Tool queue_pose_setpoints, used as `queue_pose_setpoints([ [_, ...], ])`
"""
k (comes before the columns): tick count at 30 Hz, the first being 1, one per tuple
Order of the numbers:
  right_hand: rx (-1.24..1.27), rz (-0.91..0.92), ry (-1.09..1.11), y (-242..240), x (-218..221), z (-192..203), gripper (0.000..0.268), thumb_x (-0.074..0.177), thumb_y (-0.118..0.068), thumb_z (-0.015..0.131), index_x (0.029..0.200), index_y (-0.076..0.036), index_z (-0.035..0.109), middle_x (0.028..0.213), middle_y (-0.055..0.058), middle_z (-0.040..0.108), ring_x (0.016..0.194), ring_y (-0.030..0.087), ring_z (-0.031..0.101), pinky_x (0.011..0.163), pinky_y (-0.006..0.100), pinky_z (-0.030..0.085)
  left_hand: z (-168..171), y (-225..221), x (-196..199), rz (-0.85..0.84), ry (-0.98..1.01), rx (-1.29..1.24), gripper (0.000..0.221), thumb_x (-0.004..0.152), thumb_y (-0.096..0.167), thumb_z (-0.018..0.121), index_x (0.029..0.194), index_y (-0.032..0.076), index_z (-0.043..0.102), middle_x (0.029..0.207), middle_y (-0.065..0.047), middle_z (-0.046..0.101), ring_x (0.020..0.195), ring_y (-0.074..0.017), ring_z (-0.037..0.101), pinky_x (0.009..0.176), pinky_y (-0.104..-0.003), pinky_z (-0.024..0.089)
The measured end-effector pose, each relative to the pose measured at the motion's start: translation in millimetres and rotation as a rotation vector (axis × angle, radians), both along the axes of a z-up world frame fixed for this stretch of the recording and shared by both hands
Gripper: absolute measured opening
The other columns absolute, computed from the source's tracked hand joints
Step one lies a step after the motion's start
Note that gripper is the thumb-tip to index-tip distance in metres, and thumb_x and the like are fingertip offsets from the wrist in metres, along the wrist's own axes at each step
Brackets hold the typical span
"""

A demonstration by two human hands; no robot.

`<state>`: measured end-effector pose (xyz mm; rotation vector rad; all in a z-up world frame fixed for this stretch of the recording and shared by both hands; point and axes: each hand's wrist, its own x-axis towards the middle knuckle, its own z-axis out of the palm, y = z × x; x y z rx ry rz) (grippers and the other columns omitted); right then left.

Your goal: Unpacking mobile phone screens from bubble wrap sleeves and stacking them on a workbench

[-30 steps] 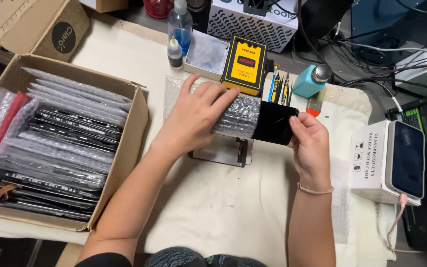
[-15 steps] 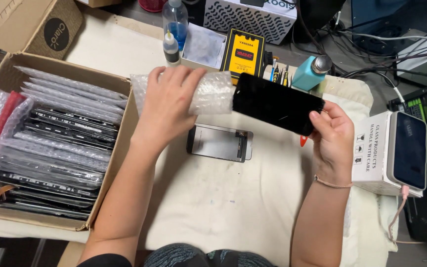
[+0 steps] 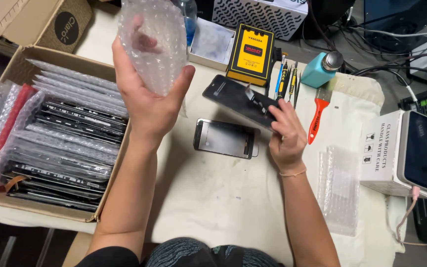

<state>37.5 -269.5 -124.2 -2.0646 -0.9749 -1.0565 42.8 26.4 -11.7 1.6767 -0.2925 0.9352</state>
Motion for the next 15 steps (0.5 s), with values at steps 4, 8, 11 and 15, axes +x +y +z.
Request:
queue_pose_setpoints([
  [4,-0.031,0.078,0.022,1,-10,-20,0.018,0.105,0.01,0.047,0.118,-0.002,0.047,0.127,0.03,0.065,0.127,0.055,0.06,0.11,0.067,0.052,5,1,-2,0.03,0.041,-0.015,0.073,0.098,0.036,0.08,0.151,0.009,0.037,0.127,-0.009,0.049,0.115,-0.0222,0.054,0.108,-0.035,0.051],
  [8,-0.053,0.125,0.193,-5,-35,-36,0.025,0.099,0.019,0.044,0.111,-0.002,0.047,0.13,0.028,0.064,0.129,0.054,0.059,0.113,0.067,0.05,2,1,-7,0.029,0.04,-0.065,0.07,0.098,0.032,0.083,0.149,0.011,0.038,0.124,-0.008,0.049,0.116,-0.0216,0.054,0.111,-0.033,0.047],
  [11,-0.093,0.137,0.249,-6,-37,-36,0.019,0.098,0.019,0.045,0.103,0.0,0.046,0.13,0.027,0.065,0.128,0.055,0.059,0.113,0.068,0.049,5,-1,-5,0.039,0.006,-0.056,0.065,0.099,0.03,0.082,0.144,0.011,0.039,0.124,-0.008,0.049,0.116,-0.0223,0.053,0.112,-0.034,0.046],
  [15,-0.116,0.119,0.33,-8,-36,-39,0.015,0.099,0.017,0.05,0.095,0.002,0.049,0.129,0.024,0.066,0.129,0.052,0.06,0.115,0.066,0.047,5,-1,-6,0.044,0.007,-0.073,0.066,0.1,0.027,0.083,0.146,0.012,0.038,0.13,-0.009,0.05,0.12,-0.0226,0.054,0.116,-0.035,0.046],
])
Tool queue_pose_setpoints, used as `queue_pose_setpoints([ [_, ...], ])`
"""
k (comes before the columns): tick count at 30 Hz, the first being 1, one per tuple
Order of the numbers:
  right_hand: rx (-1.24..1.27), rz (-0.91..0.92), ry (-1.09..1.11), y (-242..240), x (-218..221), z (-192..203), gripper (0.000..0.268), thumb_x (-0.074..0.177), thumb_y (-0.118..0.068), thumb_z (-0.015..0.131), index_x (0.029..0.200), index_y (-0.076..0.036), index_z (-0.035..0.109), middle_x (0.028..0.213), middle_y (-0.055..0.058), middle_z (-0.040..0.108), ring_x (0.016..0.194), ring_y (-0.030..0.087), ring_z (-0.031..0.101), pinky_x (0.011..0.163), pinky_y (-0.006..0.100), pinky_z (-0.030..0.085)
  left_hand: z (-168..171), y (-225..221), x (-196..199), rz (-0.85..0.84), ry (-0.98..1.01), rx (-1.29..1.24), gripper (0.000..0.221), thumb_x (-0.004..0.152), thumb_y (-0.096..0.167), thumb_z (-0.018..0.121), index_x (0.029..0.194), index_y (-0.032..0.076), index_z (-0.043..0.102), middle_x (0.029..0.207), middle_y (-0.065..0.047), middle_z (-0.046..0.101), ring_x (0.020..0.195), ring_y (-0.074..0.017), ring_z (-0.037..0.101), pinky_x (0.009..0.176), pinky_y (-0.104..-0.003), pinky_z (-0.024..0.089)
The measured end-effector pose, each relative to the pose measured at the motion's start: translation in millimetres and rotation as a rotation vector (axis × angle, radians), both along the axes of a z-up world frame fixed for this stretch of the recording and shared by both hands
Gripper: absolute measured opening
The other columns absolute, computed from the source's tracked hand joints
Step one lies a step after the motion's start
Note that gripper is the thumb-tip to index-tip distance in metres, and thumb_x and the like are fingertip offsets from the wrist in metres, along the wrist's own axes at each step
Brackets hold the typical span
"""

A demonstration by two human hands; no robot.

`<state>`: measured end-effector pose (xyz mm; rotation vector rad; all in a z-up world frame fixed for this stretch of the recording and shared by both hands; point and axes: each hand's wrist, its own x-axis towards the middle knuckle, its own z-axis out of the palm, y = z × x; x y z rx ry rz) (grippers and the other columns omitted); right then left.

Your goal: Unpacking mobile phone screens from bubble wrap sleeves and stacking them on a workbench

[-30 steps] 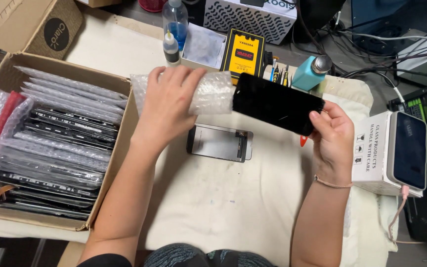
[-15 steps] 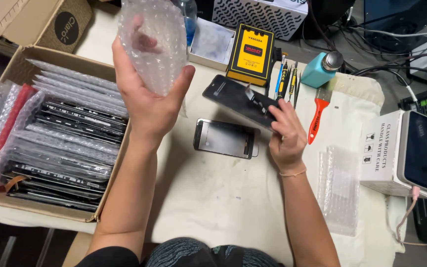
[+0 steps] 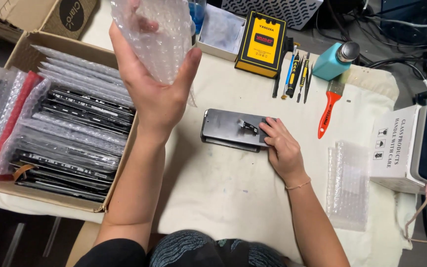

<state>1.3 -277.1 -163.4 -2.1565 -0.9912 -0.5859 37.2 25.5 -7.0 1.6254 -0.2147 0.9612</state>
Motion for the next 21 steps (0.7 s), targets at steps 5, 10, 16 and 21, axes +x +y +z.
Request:
queue_pose_setpoints([
  [5,-0.06,-0.005,0.103,-1,-3,7,0.015,0.098,0.017,0.05,0.093,0.004,0.054,0.131,0.022,0.066,0.13,0.046,0.061,0.118,0.062,0.046,0,0,-1,0.022,0.012,0.021,0.067,0.099,0.029,0.083,0.146,0.011,0.037,0.124,-0.009,0.049,0.12,-0.0227,0.053,0.115,-0.035,0.044],
  [10,-0.183,-0.014,0.232,0,-2,11,0.023,0.093,0.021,0.044,0.096,0.003,0.058,0.138,0.017,0.063,0.138,0.04,0.055,0.123,0.055,0.04,1,-3,-1,0.001,0.03,0.031,0.066,0.1,0.031,0.082,0.145,0.012,0.037,0.127,-0.008,0.047,0.12,-0.022,0.052,0.115,-0.035,0.044],
  [16,-0.198,-0.053,0.398,2,-4,13,0.026,0.085,0.022,0.043,0.082,-0.003,0.05,0.137,0.011,0.066,0.142,0.036,0.051,0.115,0.044,0.048,-8,-6,0,-0.06,0.045,0.013,0.074,0.099,0.037,0.082,0.151,0.012,0.034,0.126,-0.008,0.047,0.123,-0.0209,0.052,0.116,-0.034,0.045],
  [21,0.348,-0.122,0.401,27,-24,54,0.025,0.096,-0.003,0.065,0.118,-0.007,0.055,0.14,0.019,0.061,0.143,0.039,0.051,0.125,0.051,0.039,-22,-45,-5,-0.503,0.203,-0.191,0.089,0.077,0.031,0.092,0.144,0.009,0.038,0.144,-0.009,0.049,0.136,-0.0228,0.054,0.12,-0.036,0.044],
])
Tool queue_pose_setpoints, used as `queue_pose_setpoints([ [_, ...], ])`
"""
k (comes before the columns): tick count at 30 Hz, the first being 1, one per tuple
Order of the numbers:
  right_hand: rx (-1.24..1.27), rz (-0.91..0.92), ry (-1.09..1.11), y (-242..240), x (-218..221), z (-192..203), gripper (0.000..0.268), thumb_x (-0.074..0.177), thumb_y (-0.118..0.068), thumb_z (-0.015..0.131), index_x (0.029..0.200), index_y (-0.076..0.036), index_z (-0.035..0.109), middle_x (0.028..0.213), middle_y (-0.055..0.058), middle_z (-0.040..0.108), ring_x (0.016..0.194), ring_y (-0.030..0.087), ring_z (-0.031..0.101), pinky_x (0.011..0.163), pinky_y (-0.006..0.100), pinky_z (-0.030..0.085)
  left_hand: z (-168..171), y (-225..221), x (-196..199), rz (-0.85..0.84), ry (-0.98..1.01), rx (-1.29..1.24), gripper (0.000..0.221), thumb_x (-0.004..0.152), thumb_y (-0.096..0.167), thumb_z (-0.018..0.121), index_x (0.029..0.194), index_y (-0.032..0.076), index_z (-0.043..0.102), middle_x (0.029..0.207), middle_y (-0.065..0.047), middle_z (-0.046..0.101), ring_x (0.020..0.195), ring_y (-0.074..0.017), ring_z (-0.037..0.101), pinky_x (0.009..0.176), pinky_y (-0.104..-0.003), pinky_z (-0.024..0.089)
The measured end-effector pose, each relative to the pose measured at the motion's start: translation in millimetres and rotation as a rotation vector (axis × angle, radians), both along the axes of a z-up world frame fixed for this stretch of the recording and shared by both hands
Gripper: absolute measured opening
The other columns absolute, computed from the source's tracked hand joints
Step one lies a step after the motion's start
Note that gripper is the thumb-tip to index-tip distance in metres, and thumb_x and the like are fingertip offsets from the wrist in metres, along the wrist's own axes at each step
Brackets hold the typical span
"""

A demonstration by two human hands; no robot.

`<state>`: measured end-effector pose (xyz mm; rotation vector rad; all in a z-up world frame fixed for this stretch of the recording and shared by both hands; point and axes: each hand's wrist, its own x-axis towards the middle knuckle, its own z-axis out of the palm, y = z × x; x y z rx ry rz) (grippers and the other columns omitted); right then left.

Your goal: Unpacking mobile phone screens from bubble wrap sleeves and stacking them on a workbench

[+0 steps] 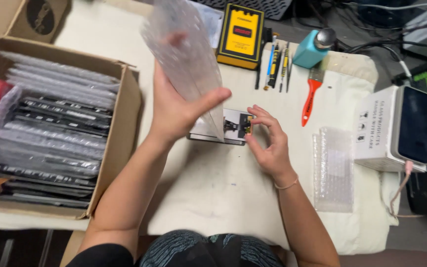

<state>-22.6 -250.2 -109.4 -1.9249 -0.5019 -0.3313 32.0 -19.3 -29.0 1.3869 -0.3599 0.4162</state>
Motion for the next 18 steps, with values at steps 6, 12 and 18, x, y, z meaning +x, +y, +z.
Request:
queue_pose_setpoints([
  [6,-0.168,-0.419,-0.153,15,-44,25,0.021,0.086,-0.005,0.073,0.103,-0.007,0.062,0.098,0.003,0.065,0.092,0.022,0.066,0.127,0.062,0.023,-20,-77,-48,-0.176,0.444,0.251,0.1,0.067,0.038,0.091,0.123,0.01,0.013,0.147,-0.023,0.043,0.145,-0.0226,0.042,0.113,-0.04,0.038],
  [12,0.121,-0.654,0.14,-50,-84,33,0.023,0.097,-0.009,0.068,0.118,0.0,0.067,0.115,0.009,0.071,0.109,0.017,0.065,0.1,0.03,0.05,-17,-73,-58,-0.228,0.151,0.255,0.114,0.069,0.043,0.087,0.148,0.01,0.012,0.158,-0.011,0.014,0.145,-0.0347,0.046,0.109,-0.043,0.048],
  [18,0.422,-0.941,0.52,-165,-120,-14,0.044,0.086,-0.002,0.054,0.129,-0.008,0.062,0.087,0.006,0.061,0.076,0.013,0.056,0.071,0.023,0.043,-8,-60,-56,-0.139,0.084,0.185,0.097,0.078,0.02,0.083,0.145,0.018,0.014,0.159,-0.01,0.014,0.146,-0.0385,0.045,0.11,-0.047,0.052],
])
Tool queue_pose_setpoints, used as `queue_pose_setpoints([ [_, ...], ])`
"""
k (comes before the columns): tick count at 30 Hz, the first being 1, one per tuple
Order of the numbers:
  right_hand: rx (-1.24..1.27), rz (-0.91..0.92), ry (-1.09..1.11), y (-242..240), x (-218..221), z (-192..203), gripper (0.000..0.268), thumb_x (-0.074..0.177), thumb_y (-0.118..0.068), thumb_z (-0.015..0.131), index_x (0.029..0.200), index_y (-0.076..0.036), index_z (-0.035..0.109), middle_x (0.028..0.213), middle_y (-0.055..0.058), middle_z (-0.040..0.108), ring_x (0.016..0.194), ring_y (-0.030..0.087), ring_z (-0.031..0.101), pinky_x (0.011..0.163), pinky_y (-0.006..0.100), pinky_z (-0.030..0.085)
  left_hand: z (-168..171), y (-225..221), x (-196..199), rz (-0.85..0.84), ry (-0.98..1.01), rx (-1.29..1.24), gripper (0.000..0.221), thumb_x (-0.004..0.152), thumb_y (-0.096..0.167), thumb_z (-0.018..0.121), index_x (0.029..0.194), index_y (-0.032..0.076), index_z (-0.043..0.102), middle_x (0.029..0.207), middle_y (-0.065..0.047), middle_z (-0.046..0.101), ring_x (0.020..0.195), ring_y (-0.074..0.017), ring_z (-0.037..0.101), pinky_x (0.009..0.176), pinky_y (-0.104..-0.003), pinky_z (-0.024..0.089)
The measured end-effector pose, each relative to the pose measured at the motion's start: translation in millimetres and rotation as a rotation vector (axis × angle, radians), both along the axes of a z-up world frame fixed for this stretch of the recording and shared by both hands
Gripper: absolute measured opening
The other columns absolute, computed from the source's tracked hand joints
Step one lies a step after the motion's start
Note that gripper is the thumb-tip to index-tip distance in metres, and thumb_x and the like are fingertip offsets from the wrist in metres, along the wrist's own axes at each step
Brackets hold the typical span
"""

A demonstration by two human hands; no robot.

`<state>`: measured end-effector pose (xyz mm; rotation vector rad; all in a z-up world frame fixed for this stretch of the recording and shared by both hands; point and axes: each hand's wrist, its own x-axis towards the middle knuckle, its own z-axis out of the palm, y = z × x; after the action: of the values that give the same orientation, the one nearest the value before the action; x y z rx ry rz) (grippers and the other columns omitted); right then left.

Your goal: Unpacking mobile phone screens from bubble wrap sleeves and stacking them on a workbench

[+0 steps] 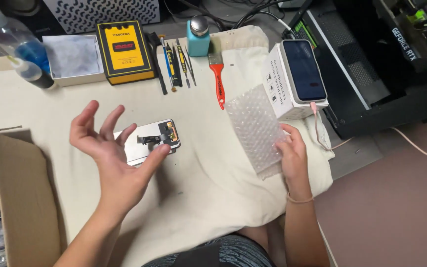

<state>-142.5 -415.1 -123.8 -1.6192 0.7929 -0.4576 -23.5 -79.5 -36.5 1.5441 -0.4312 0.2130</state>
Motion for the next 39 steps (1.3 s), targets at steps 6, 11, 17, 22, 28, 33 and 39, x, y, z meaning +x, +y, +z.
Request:
queue_pose_setpoints([
  [6,-0.611,-0.061,0.699,-14,0,-12,0.033,0.081,-0.035,0.053,0.107,-0.016,0.055,0.094,0.003,0.062,0.096,0.025,0.061,0.098,0.04,0.023,11,11,-2,0.029,-0.037,-0.011,0.092,0.083,0.017,0.079,0.148,0.022,0.014,0.16,-0.007,0.014,0.148,-0.0386,0.042,0.113,-0.048,0.049],
  [11,-0.886,-0.179,0.35,0,-7,-14,0.034,0.075,-0.019,0.057,0.109,-0.01,0.053,0.108,0.006,0.055,0.108,0.029,0.053,0.093,0.048,0.024,31,32,-19,0.01,-0.07,0.149,0.079,0.084,0.021,0.076,0.145,0.012,0.026,0.157,-0.014,0.026,0.146,-0.0346,0.042,0.116,-0.043,0.044],
  [17,-0.952,0.343,-0.187,102,39,16,0.039,0.081,-0.004,0.05,0.119,0.001,0.058,0.121,0.019,0.055,0.119,0.039,0.051,0.108,0.052,0.033,31,94,-54,0.057,-0.165,0.615,0.053,0.09,0.039,0.07,0.13,0.006,0.057,0.137,-0.016,0.061,0.134,-0.037,0.054,0.114,-0.051,0.039],
  [22,-0.792,1.009,-0.508,191,80,0,0.033,0.086,0.005,0.049,0.116,0.002,0.062,0.13,0.023,0.056,0.122,0.037,0.058,0.112,0.047,0.047,34,169,-35,0.267,-0.177,0.827,0.052,0.098,0.044,0.057,0.128,0.002,0.06,0.132,-0.017,0.065,0.128,-0.0338,0.058,0.108,-0.055,0.044],
  [28,-0.732,1.292,-0.837,259,99,-29,0.025,0.085,0.007,0.05,0.104,-0.001,0.064,0.119,0.02,0.063,0.107,0.036,0.066,0.093,0.044,0.055,7,264,66,0.578,-0.26,1.229,0.023,0.092,0.019,0.074,0.11,0.01,0.065,0.107,-0.01,0.073,0.096,-0.0362,0.067,0.077,-0.052,0.049],
  [33,-0.81,1.321,-0.851,237,88,-44,0.017,0.087,0.004,0.055,0.098,-0.002,0.067,0.116,0.018,0.066,0.094,0.033,0.067,0.085,0.043,0.055,-33,277,106,0.35,-0.012,1.379,0.026,0.085,0.008,0.052,0.099,0.009,0.074,0.101,-0.007,0.072,0.102,-0.0289,0.063,0.093,-0.052,0.037],
  [39,-0.751,1.191,-0.82,231,106,-52,0.025,0.083,0.012,0.05,0.09,-0.002,0.069,0.105,0.017,0.069,0.088,0.03,0.068,0.077,0.036,0.057,-23,290,98,0.35,-0.056,1.3,0.02,0.086,0.012,0.054,0.085,0.007,0.073,0.091,-0.006,0.068,0.095,-0.0272,0.063,0.095,-0.047,0.039],
])
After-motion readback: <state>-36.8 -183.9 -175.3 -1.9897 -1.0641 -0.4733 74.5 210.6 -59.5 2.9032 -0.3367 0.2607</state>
